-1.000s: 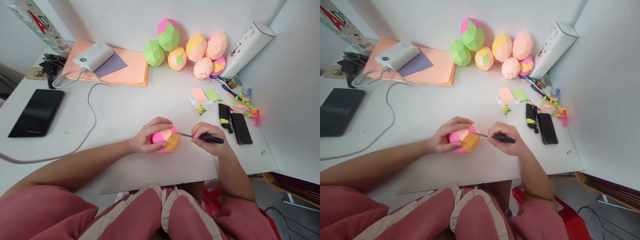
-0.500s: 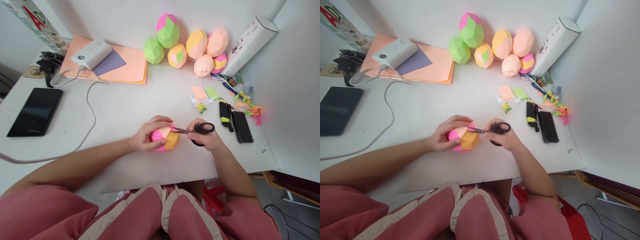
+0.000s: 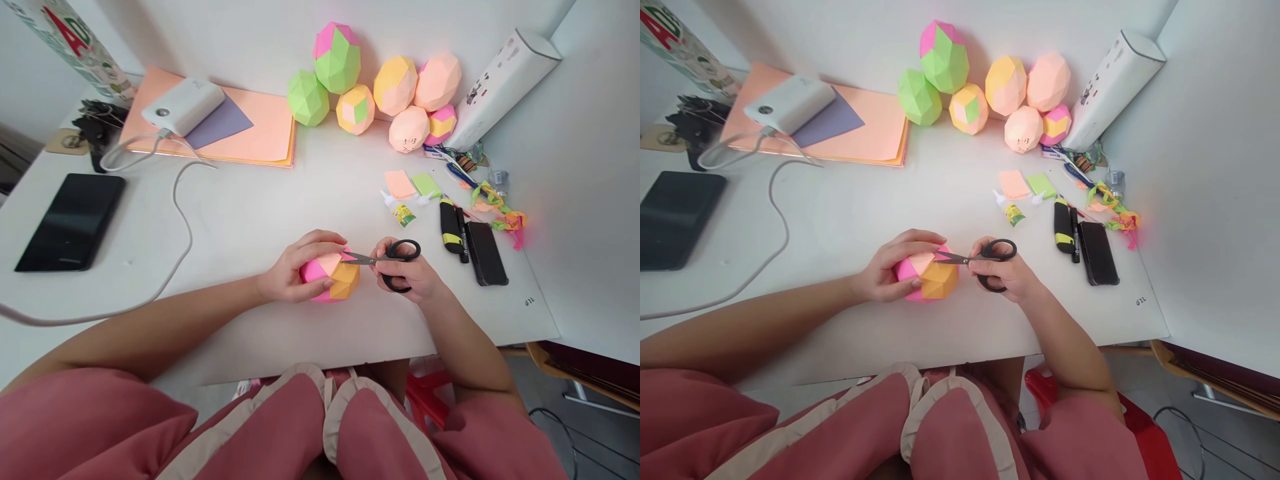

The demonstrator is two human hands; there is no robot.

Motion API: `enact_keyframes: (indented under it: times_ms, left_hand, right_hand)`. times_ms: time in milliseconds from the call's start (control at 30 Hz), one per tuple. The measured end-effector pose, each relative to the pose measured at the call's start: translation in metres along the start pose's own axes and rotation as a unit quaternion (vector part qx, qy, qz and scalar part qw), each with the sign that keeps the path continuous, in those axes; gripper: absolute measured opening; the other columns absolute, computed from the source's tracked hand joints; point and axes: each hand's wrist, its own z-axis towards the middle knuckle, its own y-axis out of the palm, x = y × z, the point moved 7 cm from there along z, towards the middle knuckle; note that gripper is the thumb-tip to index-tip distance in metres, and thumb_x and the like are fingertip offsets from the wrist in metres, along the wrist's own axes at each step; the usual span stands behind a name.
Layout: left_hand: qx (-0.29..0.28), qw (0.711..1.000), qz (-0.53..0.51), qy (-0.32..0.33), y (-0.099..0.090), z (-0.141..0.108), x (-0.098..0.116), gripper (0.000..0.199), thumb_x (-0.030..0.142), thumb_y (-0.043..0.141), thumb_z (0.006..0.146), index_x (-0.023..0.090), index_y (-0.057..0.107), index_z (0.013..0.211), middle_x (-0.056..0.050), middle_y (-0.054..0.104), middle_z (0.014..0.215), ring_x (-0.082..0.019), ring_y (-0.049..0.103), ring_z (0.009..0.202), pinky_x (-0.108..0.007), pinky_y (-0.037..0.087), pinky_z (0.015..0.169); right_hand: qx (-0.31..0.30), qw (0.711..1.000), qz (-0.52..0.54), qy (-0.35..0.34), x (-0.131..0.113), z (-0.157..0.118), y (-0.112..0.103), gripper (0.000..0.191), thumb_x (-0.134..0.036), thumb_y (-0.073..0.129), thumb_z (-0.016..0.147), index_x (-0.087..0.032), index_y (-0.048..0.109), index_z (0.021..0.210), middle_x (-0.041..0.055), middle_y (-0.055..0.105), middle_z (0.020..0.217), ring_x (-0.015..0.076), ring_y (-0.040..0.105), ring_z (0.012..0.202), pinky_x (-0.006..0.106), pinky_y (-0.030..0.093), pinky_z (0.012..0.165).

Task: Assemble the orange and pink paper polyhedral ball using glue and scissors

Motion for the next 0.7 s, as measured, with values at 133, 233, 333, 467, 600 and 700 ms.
enact_keyframes:
  times_ms: [133, 233, 333, 467, 600, 700]
  left_hand:
    - [0.002, 1.0, -0.002, -0.001, 0.0006, 0.0002, 0.0007, 0.044, 0.035, 0.059, 0.091, 0.02, 0.053, 0.132, -0.019, 0.062, 0.124, -0.028, 0.064, 0.11, -0.045, 0.057, 0.089]
    - [0.0, 1.0, 0.003, -0.001, 0.001, -0.0001, 0.0007, 0.044, 0.036, 0.058, 0.091, 0.021, 0.052, 0.132, -0.018, 0.062, 0.124, -0.028, 0.064, 0.11, -0.045, 0.057, 0.09]
    - [-0.004, 1.0, 0.004, -0.002, 0.0012, -0.0002, 0.0001, 0.045, 0.036, 0.059, 0.09, 0.02, 0.052, 0.132, -0.019, 0.062, 0.124, -0.029, 0.064, 0.111, -0.045, 0.057, 0.09]
    - [-0.006, 1.0, 0.002, 0.001, 0.0012, 0.0, 0.0006, 0.046, 0.036, 0.059, 0.09, 0.02, 0.051, 0.133, -0.019, 0.062, 0.124, -0.028, 0.063, 0.111, -0.045, 0.057, 0.09]
    - [-0.008, 1.0, -0.001, 0.008, 0.0019, 0.0003, 0.0019, 0.046, 0.034, 0.059, 0.09, 0.019, 0.051, 0.133, -0.019, 0.06, 0.124, -0.028, 0.063, 0.111, -0.045, 0.057, 0.09]
    - [-0.011, 1.0, -0.004, 0.012, 0.0024, 0.0006, 0.0028, 0.047, 0.034, 0.06, 0.09, 0.018, 0.051, 0.133, -0.02, 0.059, 0.124, -0.028, 0.062, 0.112, -0.045, 0.057, 0.091]
  right_hand:
    - [-0.004, 1.0, 0.01, 0.006, 0.0004, -0.0012, 0.0022, 0.03, -0.026, 0.083, 0.068, -0.018, 0.056, 0.078, -0.0059, 0.065, 0.063, -0.0025, 0.023, 0.032, 0.015, 0.025, 0.035]
    - [0.003, 1.0, 0.007, 0.006, 0.0003, -0.002, 0.0017, 0.028, -0.025, 0.082, 0.068, -0.018, 0.057, 0.078, -0.0057, 0.065, 0.062, -0.0023, 0.024, 0.033, 0.015, 0.025, 0.035]
    - [0.011, 1.0, 0.006, 0.004, 0.0002, -0.0024, 0.0002, 0.028, -0.024, 0.082, 0.068, -0.018, 0.057, 0.079, -0.0052, 0.065, 0.062, -0.0022, 0.024, 0.033, 0.015, 0.023, 0.035]
    - [0.015, 1.0, 0.001, 0.007, 0.002, -0.002, -0.0006, 0.029, -0.026, 0.083, 0.068, -0.018, 0.057, 0.079, -0.0054, 0.065, 0.062, -0.002, 0.023, 0.033, 0.016, 0.021, 0.035]
    - [0.021, 1.0, -0.005, 0.006, 0.0034, -0.0017, -0.0002, 0.032, -0.027, 0.084, 0.066, -0.018, 0.056, 0.079, -0.0053, 0.065, 0.061, -0.0018, 0.024, 0.033, 0.016, 0.018, 0.035]
    - [0.033, 0.999, -0.015, 0.004, 0.0035, -0.0022, -0.0006, 0.033, -0.028, 0.084, 0.066, -0.018, 0.056, 0.079, -0.005, 0.065, 0.061, -0.0012, 0.027, 0.034, 0.015, 0.018, 0.035]
